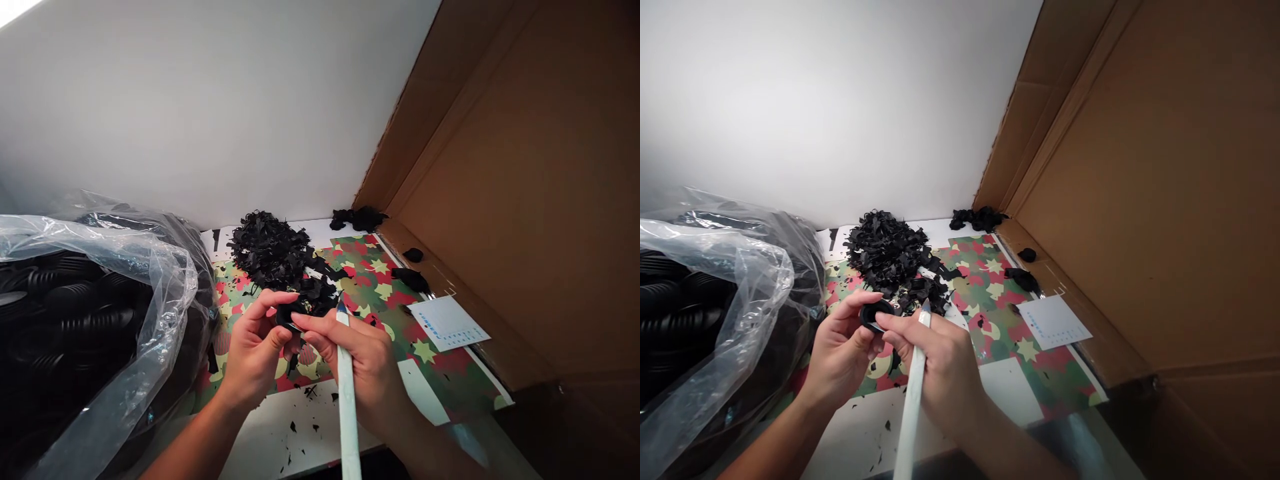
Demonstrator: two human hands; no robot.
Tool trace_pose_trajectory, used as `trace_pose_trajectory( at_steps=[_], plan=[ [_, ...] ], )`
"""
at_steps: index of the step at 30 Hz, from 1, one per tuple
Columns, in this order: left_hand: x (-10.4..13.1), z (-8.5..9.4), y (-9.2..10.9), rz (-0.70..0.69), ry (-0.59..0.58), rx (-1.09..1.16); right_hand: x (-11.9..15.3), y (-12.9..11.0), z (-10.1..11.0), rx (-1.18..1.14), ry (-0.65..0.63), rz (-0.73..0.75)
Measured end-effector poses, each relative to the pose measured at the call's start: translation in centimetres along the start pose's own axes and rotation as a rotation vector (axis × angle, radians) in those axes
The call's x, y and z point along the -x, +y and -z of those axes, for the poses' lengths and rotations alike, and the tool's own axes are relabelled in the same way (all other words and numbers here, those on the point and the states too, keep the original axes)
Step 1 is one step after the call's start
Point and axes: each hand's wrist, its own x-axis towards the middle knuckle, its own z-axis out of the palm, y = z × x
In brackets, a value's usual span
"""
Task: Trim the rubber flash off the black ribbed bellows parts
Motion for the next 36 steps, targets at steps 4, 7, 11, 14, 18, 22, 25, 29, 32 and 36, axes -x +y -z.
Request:
trace_pose_trajectory(
  at_steps=[4, 7, 11, 14, 18, 22, 25, 29, 32, 36],
  plan=[
    [0.1, 0.1, 0.0, -0.001, -0.011, 0.000, 0.0, 0.2, 0.2, -0.056, -0.023, -0.007],
    [0.1, 0.3, 0.0, 0.005, -0.010, -0.006, 0.1, 0.3, 0.1, -0.052, -0.008, 0.020],
    [0.1, 0.4, -0.1, 0.011, -0.005, -0.014, 0.2, 0.3, -0.1, -0.018, 0.011, 0.064],
    [0.0, 0.3, -0.1, -0.009, -0.017, -0.004, 0.2, 0.3, -0.3, 0.011, 0.034, 0.080],
    [0.0, 0.2, -0.2, -0.046, -0.037, 0.011, 0.3, 0.3, -0.5, 0.035, 0.067, 0.086],
    [-0.1, 0.3, -0.3, -0.065, -0.068, 0.009, 0.2, 0.3, -0.4, -0.073, 0.032, -0.081],
    [-0.2, 0.5, -0.5, -0.077, -0.079, 0.004, 0.0, 0.6, -0.3, -0.266, 0.024, -0.241],
    [-0.3, 0.6, -0.5, -0.064, -0.075, -0.035, -0.6, 1.0, -0.4, -0.393, -0.044, -0.302],
    [-0.3, 0.6, -0.4, -0.090, -0.056, -0.129, -1.0, 1.0, -0.7, -0.290, -0.048, -0.223],
    [-0.2, 0.4, -0.2, -0.182, 0.005, -0.347, -1.4, 0.6, -1.1, -0.098, -0.023, -0.123]
  ],
)
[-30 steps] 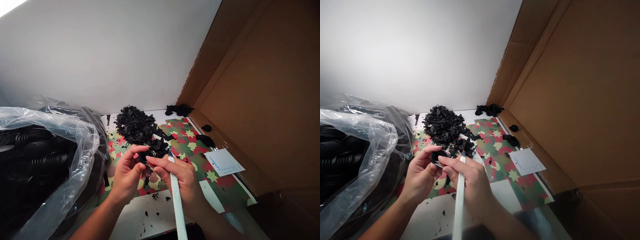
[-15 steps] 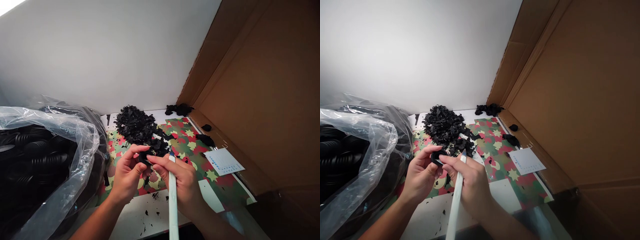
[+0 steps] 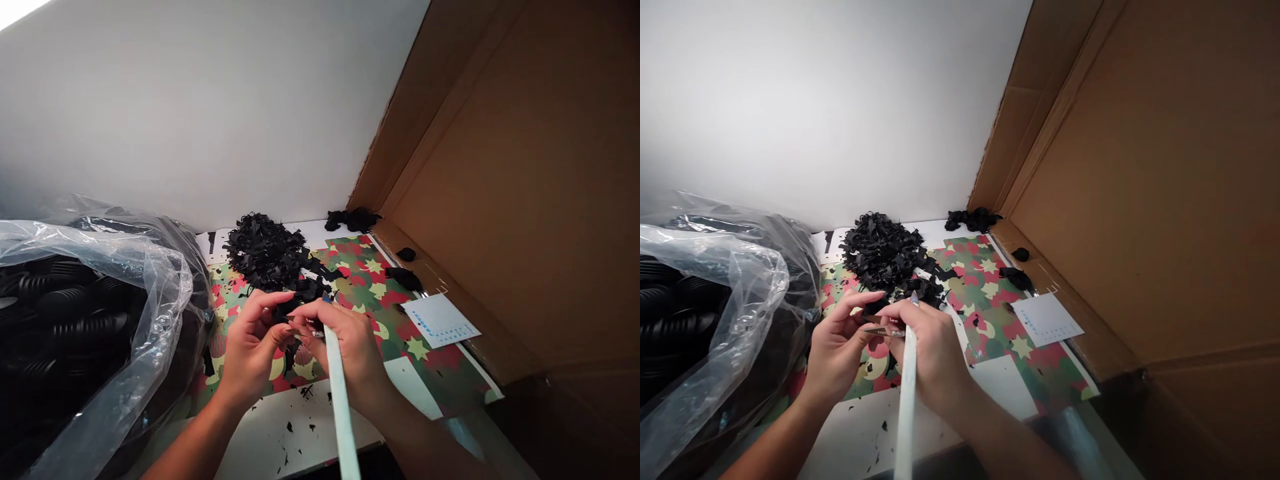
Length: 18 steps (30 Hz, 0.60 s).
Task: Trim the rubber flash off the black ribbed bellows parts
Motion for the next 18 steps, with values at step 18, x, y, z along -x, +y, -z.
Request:
trace_pose_trajectory(
  at_steps=[18],
  plan=[
    [-0.4, -0.1, 0.6, 0.254, -0.072, 0.462, 1.1, 1.7, 1.8, -0.250, 0.092, -0.261]
  ],
)
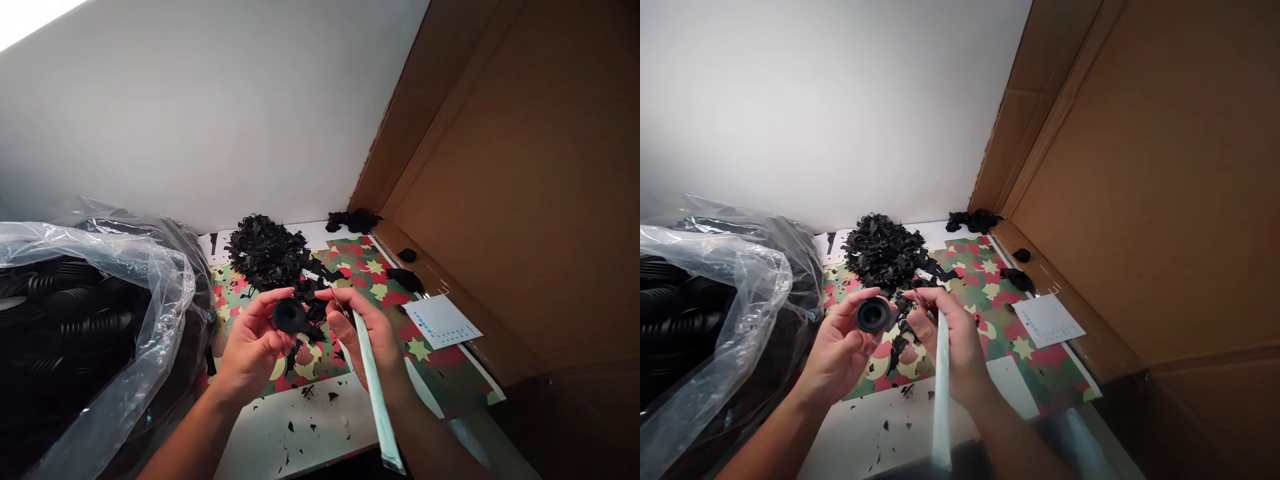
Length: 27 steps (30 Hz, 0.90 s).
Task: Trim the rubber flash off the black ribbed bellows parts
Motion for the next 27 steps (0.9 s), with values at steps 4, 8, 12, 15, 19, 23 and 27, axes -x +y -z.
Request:
trace_pose_trajectory(
  at_steps=[4, 8, 12, 15, 19, 23, 27],
  plan=[
    [0.0, 0.1, 0.1, 0.047, 0.073, 0.009, 0.3, 0.1, 0.9, 0.110, -0.078, 0.178],
    [0.1, 0.2, 0.2, 0.047, 0.064, 0.002, 0.5, -0.4, 1.3, 0.217, -0.139, 0.327],
    [0.1, 0.0, 0.3, 0.020, 0.021, -0.008, 0.7, -1.5, 1.0, 0.296, -0.171, 0.412],
    [0.0, 0.0, 0.2, -0.023, -0.001, -0.008, 0.7, -2.4, 0.6, 0.359, -0.159, 0.487],
    [0.0, 0.1, 0.1, -0.050, -0.038, -0.017, 0.7, -2.6, 0.0, 0.410, -0.139, 0.560],
    [0.1, 0.2, 0.0, -0.048, -0.032, -0.014, 0.6, -2.1, -0.2, 0.433, -0.113, 0.588],
    [0.3, -0.1, -0.1, -0.039, 0.022, 0.021, 0.7, -1.9, -0.2, 0.439, -0.123, 0.560]
  ],
)
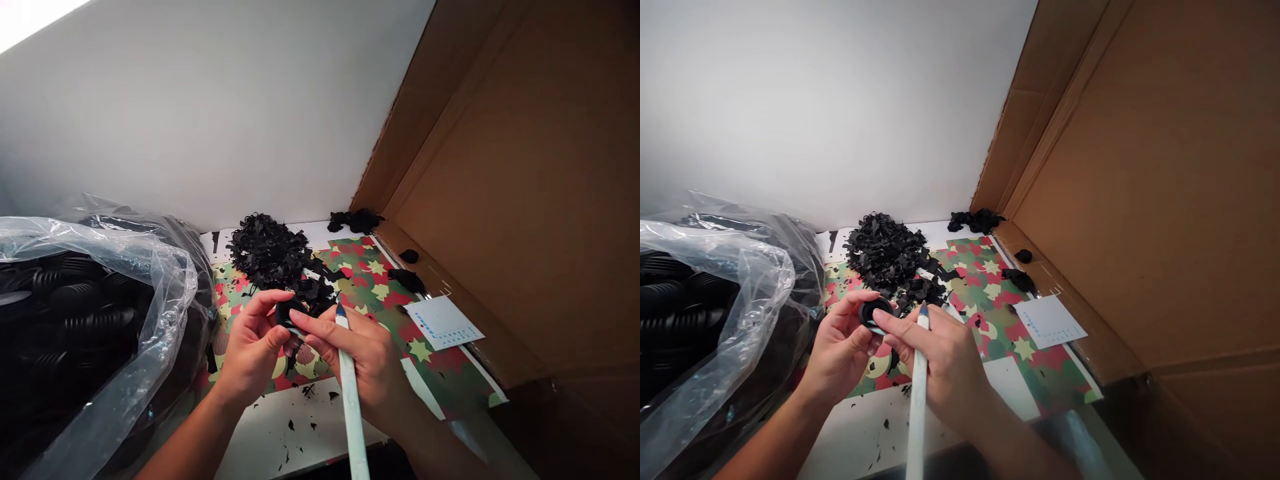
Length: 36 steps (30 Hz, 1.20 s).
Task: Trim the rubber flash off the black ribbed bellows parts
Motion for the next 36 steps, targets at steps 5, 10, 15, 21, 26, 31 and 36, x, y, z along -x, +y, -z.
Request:
trace_pose_trajectory(
  at_steps=[5, 10, 15, 21, 26, 31, 36],
  plan=[
    [0.2, -0.4, 0.2, 0.017, 0.046, 0.024, 0.2, 0.2, -0.2, -0.012, -0.010, -0.013],
    [0.2, -0.6, 0.2, 0.067, 0.072, 0.045, 0.4, 0.6, -0.6, 0.049, 0.002, -0.024],
    [0.1, -0.7, -0.1, 0.090, 0.102, 0.071, 0.5, 0.8, -1.2, 0.055, 0.046, -0.009],
    [0.1, -0.4, -0.2, 0.054, 0.125, 0.014, 0.2, 0.6, -1.5, 0.058, 0.038, -0.025],
    [0.1, -0.3, -0.2, 0.032, 0.117, 0.011, 0.2, 0.5, -1.6, 0.024, 0.046, -0.031],
    [0.1, -0.3, -0.3, 0.027, 0.089, 0.025, 0.1, 0.3, -1.4, 0.031, 0.057, -0.035],
    [0.1, -0.3, -0.4, 0.006, 0.053, 0.013, 0.1, 0.1, -0.9, -0.011, 0.041, -0.076]
  ],
)
